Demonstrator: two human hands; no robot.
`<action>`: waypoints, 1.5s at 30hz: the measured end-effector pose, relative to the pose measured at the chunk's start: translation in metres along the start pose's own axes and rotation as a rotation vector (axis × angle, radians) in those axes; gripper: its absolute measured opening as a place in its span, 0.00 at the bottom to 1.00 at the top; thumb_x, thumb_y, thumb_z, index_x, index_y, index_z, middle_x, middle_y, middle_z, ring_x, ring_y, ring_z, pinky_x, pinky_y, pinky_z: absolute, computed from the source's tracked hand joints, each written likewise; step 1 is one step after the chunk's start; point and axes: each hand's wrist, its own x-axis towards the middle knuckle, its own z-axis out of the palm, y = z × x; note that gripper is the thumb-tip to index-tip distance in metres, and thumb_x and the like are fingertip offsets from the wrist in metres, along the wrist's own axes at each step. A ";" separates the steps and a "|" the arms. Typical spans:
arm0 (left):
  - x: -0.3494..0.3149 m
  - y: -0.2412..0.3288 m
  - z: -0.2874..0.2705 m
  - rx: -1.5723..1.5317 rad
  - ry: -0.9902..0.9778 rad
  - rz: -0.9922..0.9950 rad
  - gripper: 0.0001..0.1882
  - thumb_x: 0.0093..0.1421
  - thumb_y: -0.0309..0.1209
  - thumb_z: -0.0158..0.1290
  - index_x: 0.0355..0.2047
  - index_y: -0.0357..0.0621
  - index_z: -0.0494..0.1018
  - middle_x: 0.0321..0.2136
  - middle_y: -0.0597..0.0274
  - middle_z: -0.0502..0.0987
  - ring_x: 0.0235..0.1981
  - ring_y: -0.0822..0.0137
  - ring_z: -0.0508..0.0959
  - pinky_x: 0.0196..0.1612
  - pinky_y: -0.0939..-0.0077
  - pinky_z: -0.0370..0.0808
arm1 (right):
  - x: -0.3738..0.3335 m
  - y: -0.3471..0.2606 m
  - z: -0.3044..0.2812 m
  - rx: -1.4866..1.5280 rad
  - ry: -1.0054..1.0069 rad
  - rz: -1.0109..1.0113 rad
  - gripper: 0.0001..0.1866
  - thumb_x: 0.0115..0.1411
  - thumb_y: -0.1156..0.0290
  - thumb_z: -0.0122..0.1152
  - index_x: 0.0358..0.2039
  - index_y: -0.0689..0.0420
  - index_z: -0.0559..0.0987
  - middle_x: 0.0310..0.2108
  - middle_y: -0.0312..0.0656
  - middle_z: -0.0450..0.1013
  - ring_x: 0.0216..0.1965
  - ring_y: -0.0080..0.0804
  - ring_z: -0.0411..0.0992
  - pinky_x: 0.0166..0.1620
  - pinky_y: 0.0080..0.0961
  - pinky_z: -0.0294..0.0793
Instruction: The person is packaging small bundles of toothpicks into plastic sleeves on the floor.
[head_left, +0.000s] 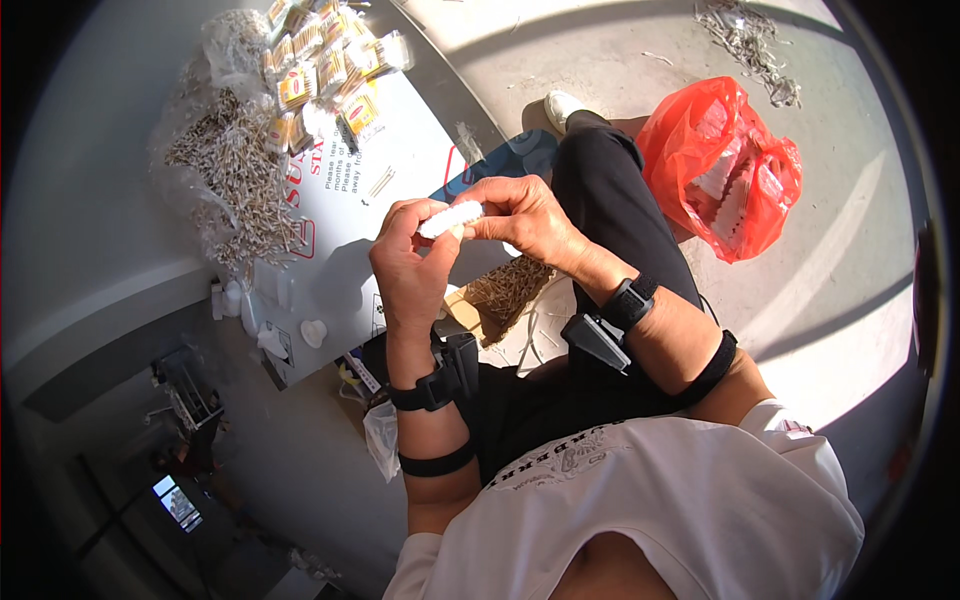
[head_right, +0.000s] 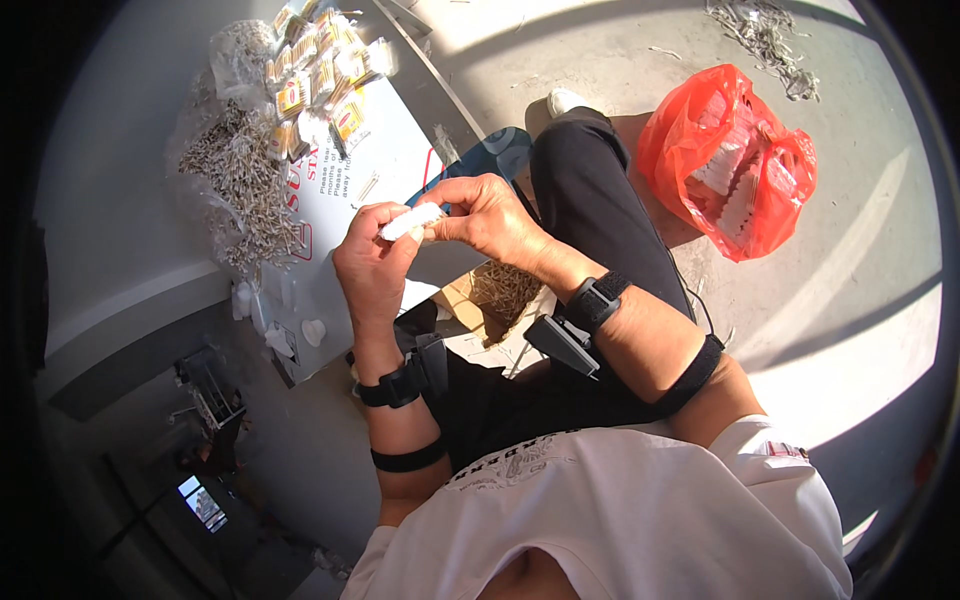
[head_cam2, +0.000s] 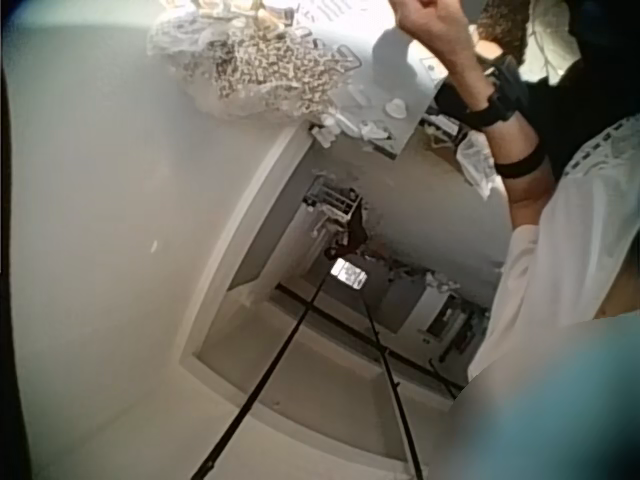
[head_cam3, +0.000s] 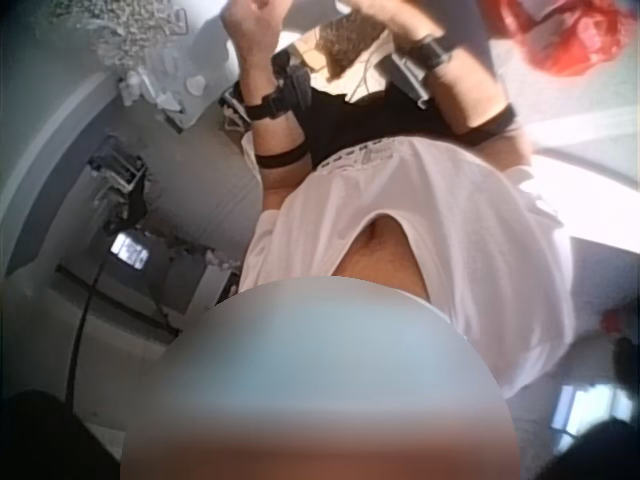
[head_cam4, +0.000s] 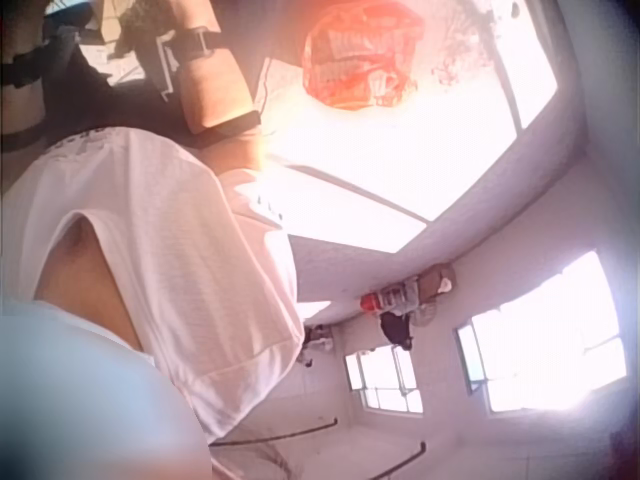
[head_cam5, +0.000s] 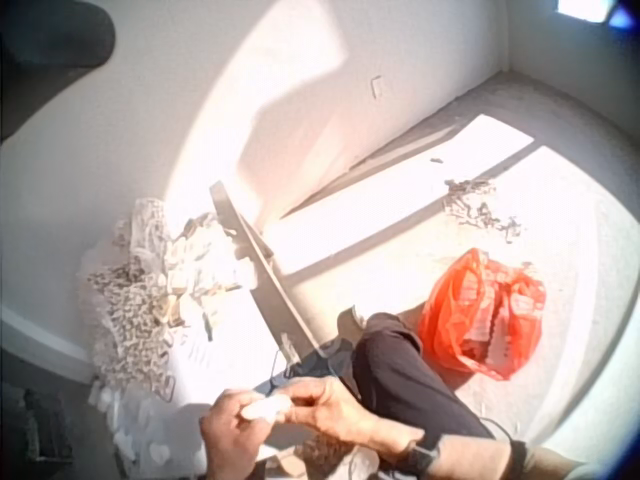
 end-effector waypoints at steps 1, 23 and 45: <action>0.000 -0.001 -0.001 0.002 0.002 0.000 0.12 0.48 0.15 0.55 0.35 0.36 0.74 0.34 0.60 0.77 0.34 0.71 0.78 0.37 0.79 0.76 | 0.000 -0.001 0.002 0.001 -0.003 -0.001 0.13 0.55 0.79 0.67 0.43 0.62 0.80 0.30 0.33 0.77 0.31 0.12 0.70 0.34 0.12 0.70; -0.003 -0.025 0.001 -0.265 0.001 -0.060 0.09 0.51 0.14 0.57 0.34 0.32 0.75 0.36 0.59 0.78 0.35 0.72 0.77 0.40 0.80 0.76 | -0.003 -0.001 0.004 -0.488 0.028 -0.317 0.11 0.56 0.76 0.66 0.40 0.63 0.78 0.35 0.42 0.76 0.36 0.32 0.75 0.40 0.24 0.75; 0.004 -0.058 0.004 -0.621 -0.145 -0.296 0.07 0.51 0.17 0.60 0.31 0.32 0.74 0.34 0.58 0.75 0.32 0.74 0.76 0.37 0.81 0.75 | -0.004 0.003 0.004 -0.538 0.018 -0.330 0.12 0.49 0.80 0.66 0.36 0.60 0.80 0.32 0.47 0.77 0.35 0.44 0.77 0.37 0.32 0.76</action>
